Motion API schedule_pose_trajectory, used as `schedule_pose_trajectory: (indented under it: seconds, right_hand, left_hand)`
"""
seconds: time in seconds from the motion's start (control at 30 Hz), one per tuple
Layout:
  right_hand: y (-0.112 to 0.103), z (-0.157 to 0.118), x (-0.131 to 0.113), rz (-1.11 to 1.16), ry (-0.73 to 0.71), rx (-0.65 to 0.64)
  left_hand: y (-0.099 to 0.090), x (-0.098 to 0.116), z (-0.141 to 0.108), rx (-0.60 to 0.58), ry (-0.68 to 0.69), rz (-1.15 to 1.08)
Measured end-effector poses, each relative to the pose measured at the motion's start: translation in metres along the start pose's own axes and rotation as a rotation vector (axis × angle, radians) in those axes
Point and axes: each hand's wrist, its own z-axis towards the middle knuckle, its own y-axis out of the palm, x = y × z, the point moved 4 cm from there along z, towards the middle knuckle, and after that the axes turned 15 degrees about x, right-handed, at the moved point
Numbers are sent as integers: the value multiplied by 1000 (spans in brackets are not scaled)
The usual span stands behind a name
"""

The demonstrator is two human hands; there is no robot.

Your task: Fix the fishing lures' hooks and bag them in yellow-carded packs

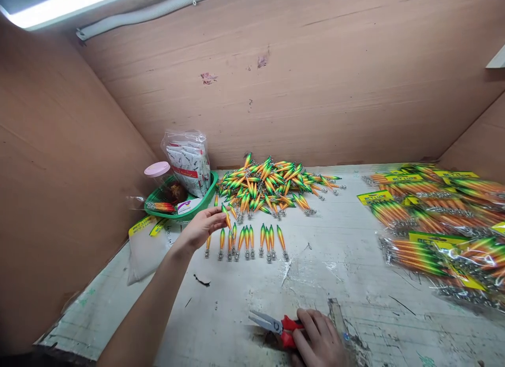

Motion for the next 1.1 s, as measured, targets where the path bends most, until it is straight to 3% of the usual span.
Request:
schedule_pose_trajectory:
  seconds: [0.17, 0.33, 0.73, 0.97, 1.03, 1.1]
  right_hand:
    - [-2, 1, 2, -10, -55, -19]
    - [-1, -3, 2, 16, -32, -15]
    - [-3, 5, 0, 77, 36, 18]
    - [0, -1, 1, 53, -9, -5]
    - [0, -2, 1, 47, -19, -11]
    - [0, -1, 0, 43, -32, -15]
  left_hand:
    - [4, 17, -54, -214, -159, -372]
    - [9, 28, -74, -300, -275, -512]
    - [16, 33, -84, -264, -251, -453]
    - [19, 28, -85, -292, -229, -402]
    - [12, 21, -73, -200, -148, -227]
    - [-2, 10, -52, 1, -56, 46]
